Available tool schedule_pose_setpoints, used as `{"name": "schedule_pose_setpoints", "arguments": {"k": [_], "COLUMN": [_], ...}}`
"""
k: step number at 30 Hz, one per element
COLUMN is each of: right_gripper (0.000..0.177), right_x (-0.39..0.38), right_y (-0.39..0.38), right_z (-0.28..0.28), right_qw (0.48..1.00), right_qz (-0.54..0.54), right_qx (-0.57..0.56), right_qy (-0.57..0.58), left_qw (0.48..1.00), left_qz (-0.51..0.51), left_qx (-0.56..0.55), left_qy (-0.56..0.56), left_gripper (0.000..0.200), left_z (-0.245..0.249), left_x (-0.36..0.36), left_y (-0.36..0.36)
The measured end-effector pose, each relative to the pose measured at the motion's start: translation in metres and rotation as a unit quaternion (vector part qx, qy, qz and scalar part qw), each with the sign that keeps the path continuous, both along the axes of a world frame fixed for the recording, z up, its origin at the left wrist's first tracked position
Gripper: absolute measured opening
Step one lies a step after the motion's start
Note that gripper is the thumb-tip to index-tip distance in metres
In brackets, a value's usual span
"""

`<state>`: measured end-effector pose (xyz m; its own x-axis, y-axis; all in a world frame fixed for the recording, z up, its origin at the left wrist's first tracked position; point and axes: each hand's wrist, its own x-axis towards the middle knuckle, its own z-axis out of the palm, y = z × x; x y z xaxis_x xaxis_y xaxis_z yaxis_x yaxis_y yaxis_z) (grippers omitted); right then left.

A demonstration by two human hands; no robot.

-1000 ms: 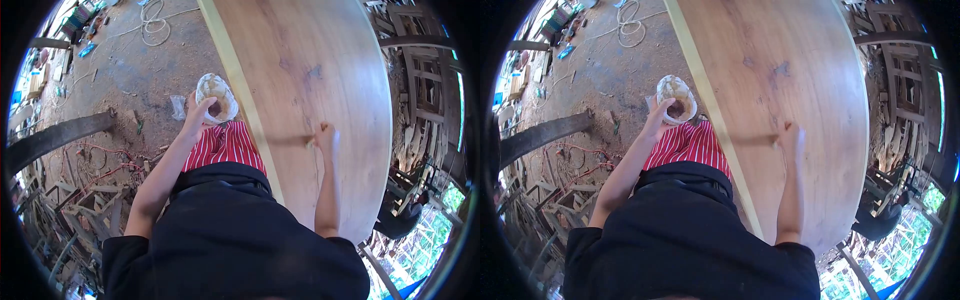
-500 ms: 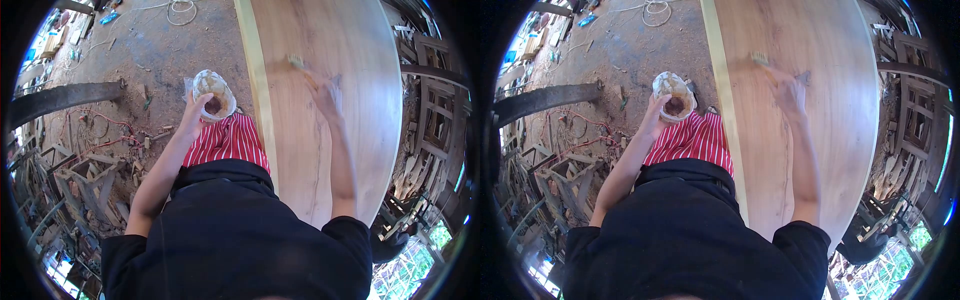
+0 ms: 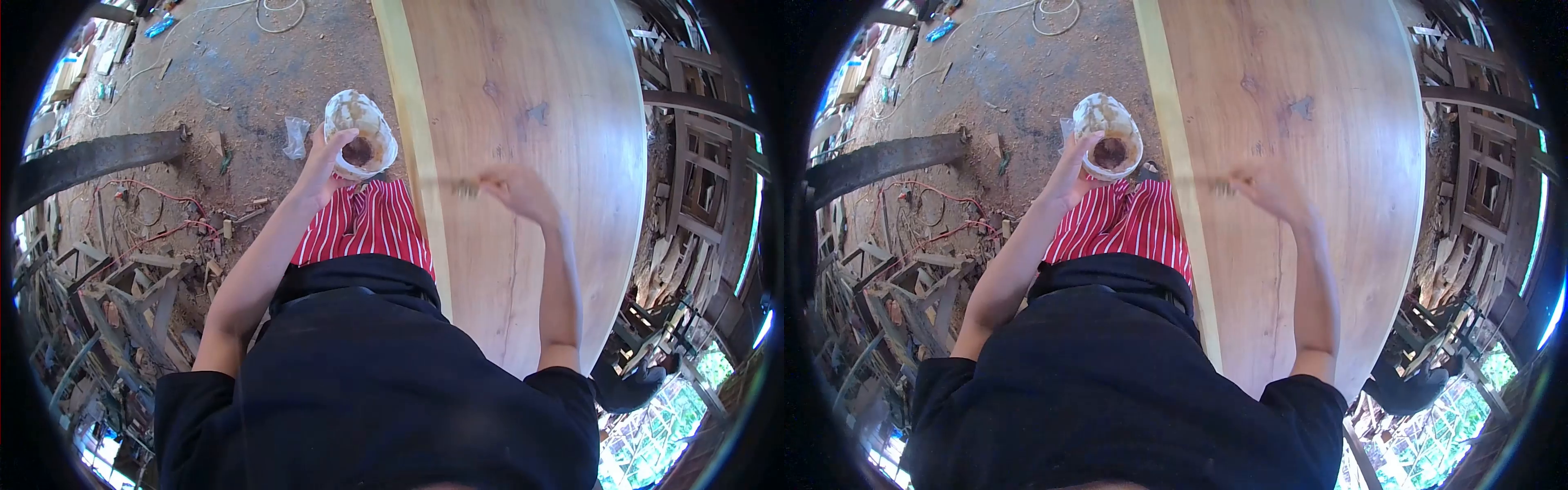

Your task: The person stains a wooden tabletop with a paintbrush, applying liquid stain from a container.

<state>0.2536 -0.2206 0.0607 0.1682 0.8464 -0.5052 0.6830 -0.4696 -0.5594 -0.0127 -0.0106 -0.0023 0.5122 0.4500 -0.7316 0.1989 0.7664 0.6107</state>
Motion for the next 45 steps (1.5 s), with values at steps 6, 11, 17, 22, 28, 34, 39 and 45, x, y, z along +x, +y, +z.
{"name": "schedule_pose_setpoints", "arguments": {"k": [6, 11, 17, 22, 28, 34, 39, 45], "right_gripper": [0.028, 0.030, 0.029, 0.025, 0.023, 0.025, 0.021, 0.021], "right_x": [0.029, 0.037, -0.004, -0.028, -0.019, 0.000, -0.033, -0.107], "right_y": [0.103, 0.120, 0.015, -0.021, 0.045, 0.143, 0.156, 0.072], "right_z": [-0.005, -0.041, -0.035, 0.013, 0.009, -0.026, -0.045, -0.040], "right_qw": [0.992, 0.965, 0.985, 0.966, 0.989, 0.978, 0.903, 0.843], "right_qz": [-0.003, -0.019, 0.091, 0.216, 0.106, 0.088, 0.228, 0.455], "right_qx": [0.125, 0.257, 0.137, -0.135, -0.054, 0.178, 0.296, 0.187], "right_qy": [-0.033, -0.057, -0.045, 0.051, 0.092, -0.061, -0.210, -0.219], "left_qw": [0.999, 0.998, 0.996, 0.995, 0.990, 0.982, 0.980, 0.966], "left_qz": [0.036, 0.063, 0.078, 0.077, 0.099, 0.157, 0.174, 0.235], "left_qx": [0.011, -0.008, -0.033, -0.056, -0.073, -0.067, -0.068, -0.068], "left_qy": [-0.016, -0.001, 0.011, -0.035, -0.071, -0.082, -0.061, -0.080], "left_gripper": [0.085, 0.078, 0.078, 0.080, 0.080, 0.080, 0.077, 0.077], "left_z": [0.013, 0.008, 0.000, 0.000, 0.007, 0.009, -0.025, -0.035], "left_x": [-0.014, -0.040, -0.044, -0.036, -0.048, -0.090, -0.135, -0.166], "left_y": [-0.010, -0.014, -0.017, -0.018, -0.025, -0.044, -0.065, -0.100]}}
